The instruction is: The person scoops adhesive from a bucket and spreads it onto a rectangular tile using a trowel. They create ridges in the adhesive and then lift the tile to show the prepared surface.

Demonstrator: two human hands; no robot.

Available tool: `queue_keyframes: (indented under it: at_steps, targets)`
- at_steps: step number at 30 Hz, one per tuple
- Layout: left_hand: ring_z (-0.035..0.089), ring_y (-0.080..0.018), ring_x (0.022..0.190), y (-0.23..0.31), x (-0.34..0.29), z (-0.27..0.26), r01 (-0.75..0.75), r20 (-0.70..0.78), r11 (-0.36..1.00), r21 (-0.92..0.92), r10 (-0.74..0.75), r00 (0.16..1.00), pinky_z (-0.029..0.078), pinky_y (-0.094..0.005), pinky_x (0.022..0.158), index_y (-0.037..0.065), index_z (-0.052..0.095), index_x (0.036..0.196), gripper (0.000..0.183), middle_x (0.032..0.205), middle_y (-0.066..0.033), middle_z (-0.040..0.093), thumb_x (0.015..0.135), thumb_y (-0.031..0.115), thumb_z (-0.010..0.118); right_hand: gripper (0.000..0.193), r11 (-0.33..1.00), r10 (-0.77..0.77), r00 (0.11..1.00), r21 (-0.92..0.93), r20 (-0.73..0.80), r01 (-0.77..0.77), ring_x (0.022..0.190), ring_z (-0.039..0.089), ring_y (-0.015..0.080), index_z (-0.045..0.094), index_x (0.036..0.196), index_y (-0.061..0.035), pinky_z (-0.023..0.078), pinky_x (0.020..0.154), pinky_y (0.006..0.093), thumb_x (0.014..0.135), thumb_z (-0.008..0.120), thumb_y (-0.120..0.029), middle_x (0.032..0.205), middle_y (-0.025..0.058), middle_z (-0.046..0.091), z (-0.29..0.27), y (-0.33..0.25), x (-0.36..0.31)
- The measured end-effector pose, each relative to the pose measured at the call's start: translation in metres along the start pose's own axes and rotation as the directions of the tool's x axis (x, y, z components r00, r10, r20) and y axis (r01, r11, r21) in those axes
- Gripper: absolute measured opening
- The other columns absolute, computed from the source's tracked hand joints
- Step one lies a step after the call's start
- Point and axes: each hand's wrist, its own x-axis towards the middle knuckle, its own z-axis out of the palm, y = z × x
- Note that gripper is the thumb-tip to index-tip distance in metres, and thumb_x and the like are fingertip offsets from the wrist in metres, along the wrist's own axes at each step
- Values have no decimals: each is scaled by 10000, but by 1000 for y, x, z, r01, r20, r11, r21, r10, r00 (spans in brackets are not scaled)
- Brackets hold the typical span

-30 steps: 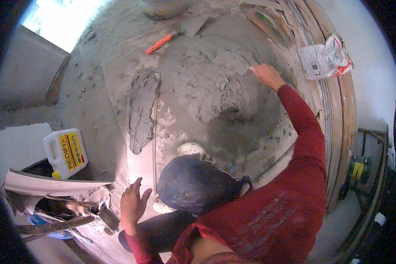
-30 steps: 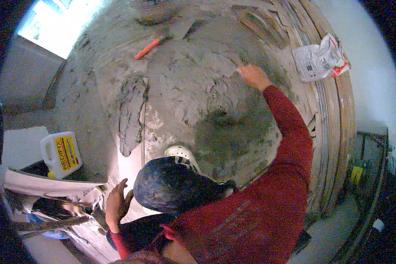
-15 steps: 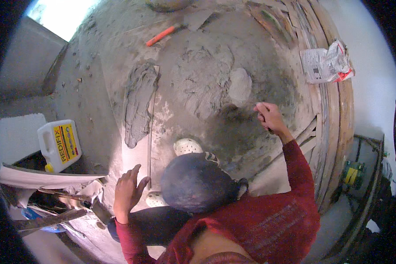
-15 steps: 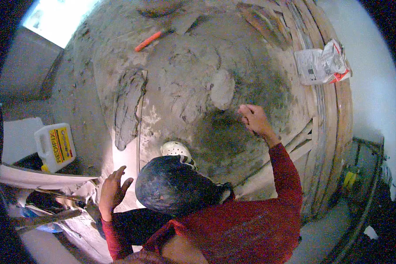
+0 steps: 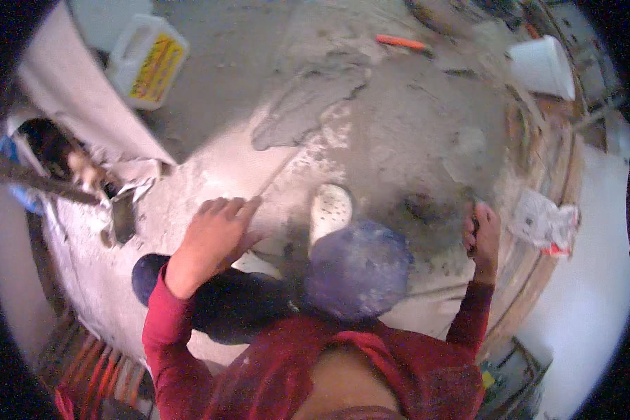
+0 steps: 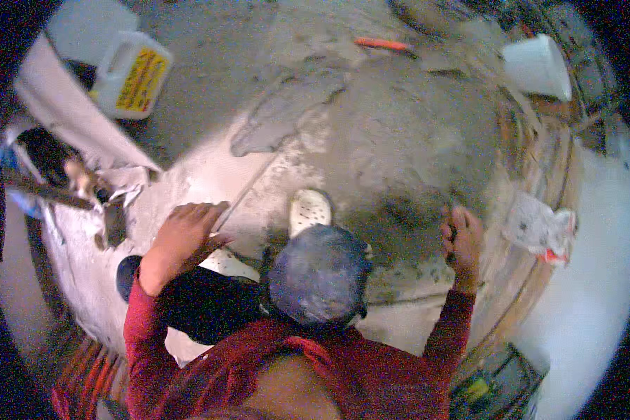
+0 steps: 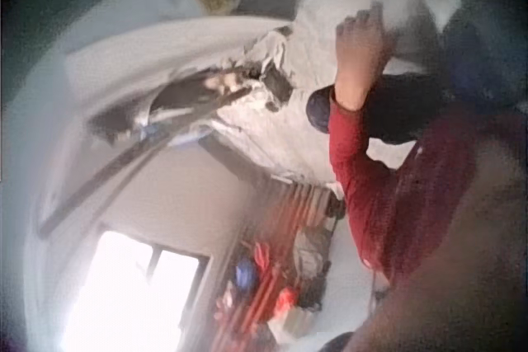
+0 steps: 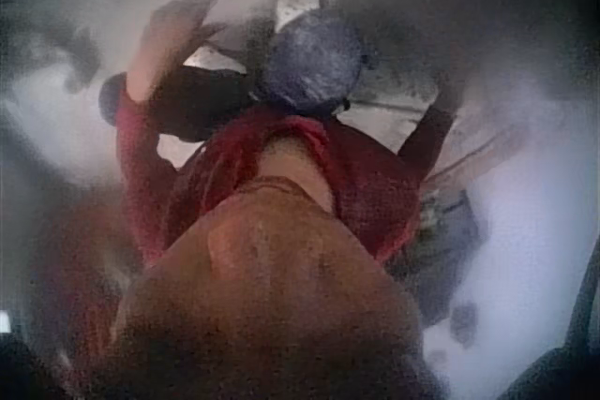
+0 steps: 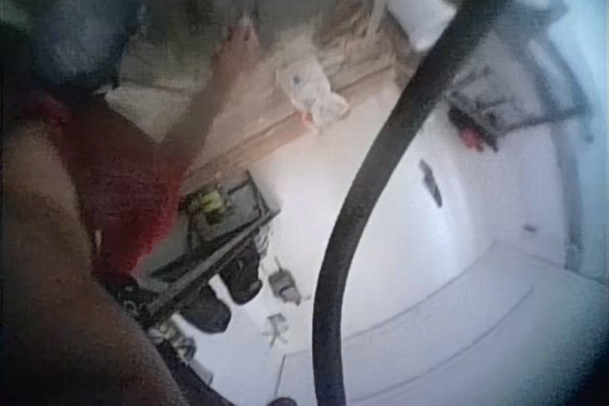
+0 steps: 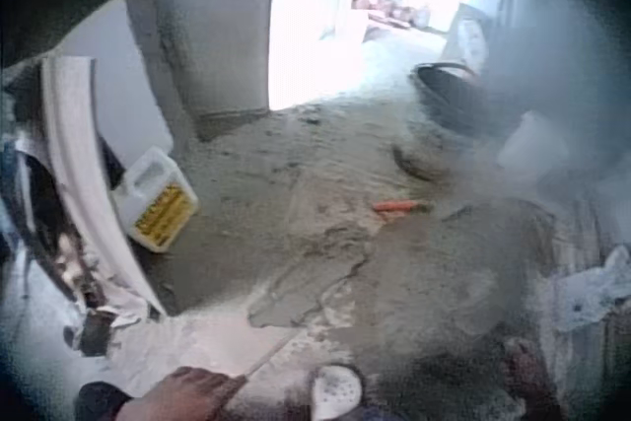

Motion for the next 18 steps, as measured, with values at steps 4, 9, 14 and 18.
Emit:
queue_keyframes:
  at_steps: [4,9,14,18]
  targets:
    - [592,-365,1173,11,-3,-5,20,26,999,-41,-19,999,458,-458,1019,76,528,1388,584,1235,-164,648,909,378,675,330,995,-78,997,-70,6,78,409,400,55,607,1016,-83,317,354,231,1045,539,-404,609,-35,468,-5,-35,-10]
    - [624,-297,1041,20,-6,-8,-97,-122,995,36,101,987,494,-416,920,54,567,1319,564,1104,-127,655,879,382,696,334,963,-157,987,-218,30,159,403,411,56,623,963,-84,308,358,239,1034,553,-403,611,-27,504,-12,-81,-32]
    - [612,-315,1079,25,-20,-9,-118,-66,992,38,120,991,469,-425,989,80,555,1333,618,1151,-123,645,854,447,687,339,889,-176,973,-399,151,223,390,410,62,643,952,-54,291,361,239,1027,560,-374,582,-20,501,9,-113,-39]
    - [628,-291,975,36,-38,-3,-181,-195,982,48,187,963,485,-417,884,57,596,1253,560,1019,-110,649,862,450,671,319,789,-143,892,-494,429,365,407,417,58,661,938,-37,307,390,238,1022,570,-331,588,-30,521,58,-130,-26]
